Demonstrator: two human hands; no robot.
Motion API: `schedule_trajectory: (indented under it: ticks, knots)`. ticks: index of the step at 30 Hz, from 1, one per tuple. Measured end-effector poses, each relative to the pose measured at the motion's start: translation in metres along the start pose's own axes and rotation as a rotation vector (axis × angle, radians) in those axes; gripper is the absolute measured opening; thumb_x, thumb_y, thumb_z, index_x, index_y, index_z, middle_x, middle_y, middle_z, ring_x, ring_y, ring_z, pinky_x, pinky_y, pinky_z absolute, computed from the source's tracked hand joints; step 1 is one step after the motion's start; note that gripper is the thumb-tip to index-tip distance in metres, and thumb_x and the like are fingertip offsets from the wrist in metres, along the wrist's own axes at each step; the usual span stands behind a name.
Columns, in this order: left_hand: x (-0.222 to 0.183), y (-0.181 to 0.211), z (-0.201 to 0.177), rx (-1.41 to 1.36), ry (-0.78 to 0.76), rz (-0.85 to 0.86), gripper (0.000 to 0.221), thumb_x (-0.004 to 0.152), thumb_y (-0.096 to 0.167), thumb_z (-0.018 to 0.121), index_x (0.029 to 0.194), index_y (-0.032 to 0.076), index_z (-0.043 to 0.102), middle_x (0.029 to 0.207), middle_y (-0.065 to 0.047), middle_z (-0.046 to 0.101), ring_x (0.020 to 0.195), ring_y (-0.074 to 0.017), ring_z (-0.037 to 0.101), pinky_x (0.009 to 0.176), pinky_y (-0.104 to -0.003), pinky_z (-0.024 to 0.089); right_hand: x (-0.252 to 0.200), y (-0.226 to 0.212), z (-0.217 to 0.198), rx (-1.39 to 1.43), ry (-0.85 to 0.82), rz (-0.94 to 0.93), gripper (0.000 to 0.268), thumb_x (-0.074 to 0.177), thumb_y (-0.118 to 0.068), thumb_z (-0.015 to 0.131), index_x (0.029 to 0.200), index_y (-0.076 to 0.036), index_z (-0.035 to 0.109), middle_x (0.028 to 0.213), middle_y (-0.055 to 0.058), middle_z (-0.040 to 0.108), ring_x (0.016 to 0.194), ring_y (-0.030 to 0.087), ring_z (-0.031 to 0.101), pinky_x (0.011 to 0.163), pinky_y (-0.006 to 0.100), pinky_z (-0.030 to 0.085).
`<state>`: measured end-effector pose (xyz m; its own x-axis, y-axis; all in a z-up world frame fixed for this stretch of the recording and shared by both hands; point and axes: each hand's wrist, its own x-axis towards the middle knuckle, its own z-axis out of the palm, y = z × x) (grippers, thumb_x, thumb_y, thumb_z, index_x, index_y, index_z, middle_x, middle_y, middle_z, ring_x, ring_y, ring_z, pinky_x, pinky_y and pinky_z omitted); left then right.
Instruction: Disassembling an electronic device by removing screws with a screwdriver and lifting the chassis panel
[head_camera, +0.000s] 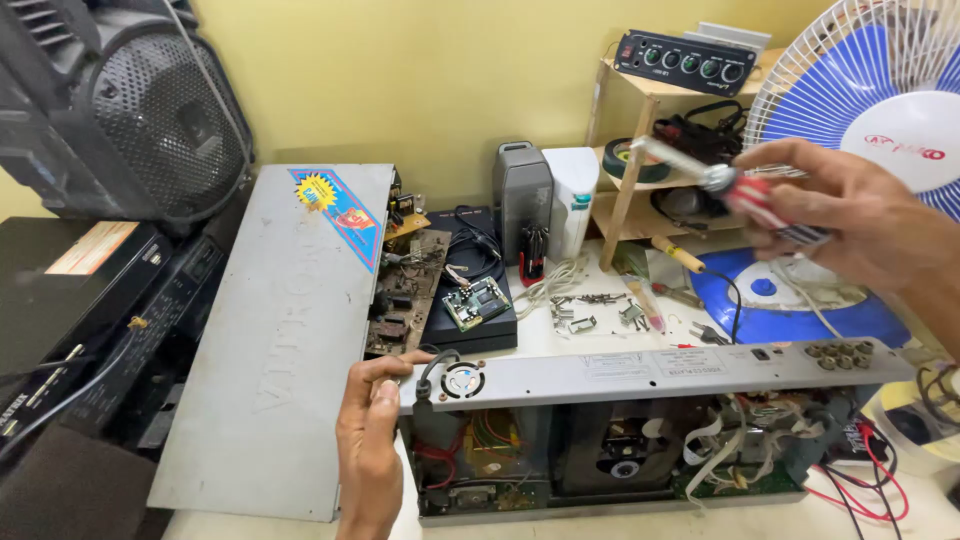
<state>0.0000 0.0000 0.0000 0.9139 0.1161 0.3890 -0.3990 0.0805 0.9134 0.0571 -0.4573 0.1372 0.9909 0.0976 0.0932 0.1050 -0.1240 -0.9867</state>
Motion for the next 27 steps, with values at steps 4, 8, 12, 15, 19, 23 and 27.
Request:
schedule_trajectory:
  ticks: [4,8,12,15,19,23,27]
  knots:
    - [0.004,0.001,-0.008,-0.016,-0.061,-0.031,0.02,0.096,0.021,0.045,0.101,0.011,0.061,0.115,-0.017,0.077,0.111,-0.0253,0.067,0.098,-0.035,0.047,-0.057,0.053,-0.058,0.119,0.039,-0.257,0.053,0.093,-0.025,0.069,0.14,-0.006,0.052,0.095,0.005,0.048,0.072,0.012,0.049,0.047,0.018,0.043]
    - [0.009,0.004,-0.011,-0.107,-0.06,-0.263,0.015,0.095,0.017,0.048,0.099,0.012,0.061,0.124,-0.017,0.076,0.115,-0.0248,0.067,0.075,-0.033,0.05,-0.106,0.122,-0.107,0.202,0.175,-0.326,0.027,0.096,-0.016,0.062,0.121,-0.024,0.058,0.083,-0.014,0.046,0.066,0.002,0.049,0.044,0.011,0.047]
    - [0.012,0.0,-0.015,-0.229,-0.085,-0.278,0.014,0.096,0.014,0.049,0.1,0.008,0.06,0.129,-0.025,0.071,0.114,-0.0311,0.068,0.078,-0.04,0.058,-0.147,0.18,-0.099,0.274,0.271,-0.452,0.013,0.1,-0.024,0.07,0.11,-0.016,0.071,0.119,0.002,0.065,0.066,0.002,0.053,0.046,0.012,0.048]
    - [0.014,-0.005,-0.017,-0.214,-0.068,-0.292,0.015,0.092,0.014,0.05,0.099,0.006,0.061,0.128,-0.026,0.072,0.114,-0.0319,0.067,0.083,-0.041,0.054,-0.167,0.166,-0.03,0.229,0.495,-0.319,0.019,0.093,-0.001,0.052,0.11,-0.003,0.062,0.146,0.022,0.055,0.065,0.005,0.056,0.048,0.015,0.049]
    - [0.017,-0.007,-0.019,-0.198,-0.081,-0.31,0.014,0.091,0.017,0.053,0.099,0.009,0.062,0.131,-0.025,0.071,0.119,-0.032,0.066,0.085,-0.042,0.053,-0.172,0.235,-0.018,0.123,0.711,-0.004,0.028,0.098,0.002,0.059,0.124,0.001,0.049,0.073,0.016,0.05,0.058,0.029,0.046,0.052,0.043,0.041]
    - [0.021,-0.005,-0.023,-0.212,-0.137,-0.233,0.011,0.093,0.011,0.052,0.092,0.006,0.061,0.127,-0.025,0.073,0.108,-0.029,0.067,0.08,-0.038,0.053,-0.167,0.25,-0.006,0.174,0.68,0.009,0.03,0.083,-0.001,0.074,0.088,-0.004,0.044,0.063,0.009,0.04,0.045,0.02,0.035,0.042,0.034,0.028]
    - [0.026,0.008,-0.029,-0.241,-0.241,-0.275,0.011,0.091,0.012,0.055,0.086,0.003,0.061,0.126,-0.029,0.071,0.107,-0.0337,0.068,0.074,-0.044,0.058,-0.167,0.236,0.003,-0.031,0.698,0.093,0.019,0.082,0.004,0.077,0.087,0.003,0.058,0.058,0.013,0.046,0.047,0.022,0.038,0.043,0.033,0.027]
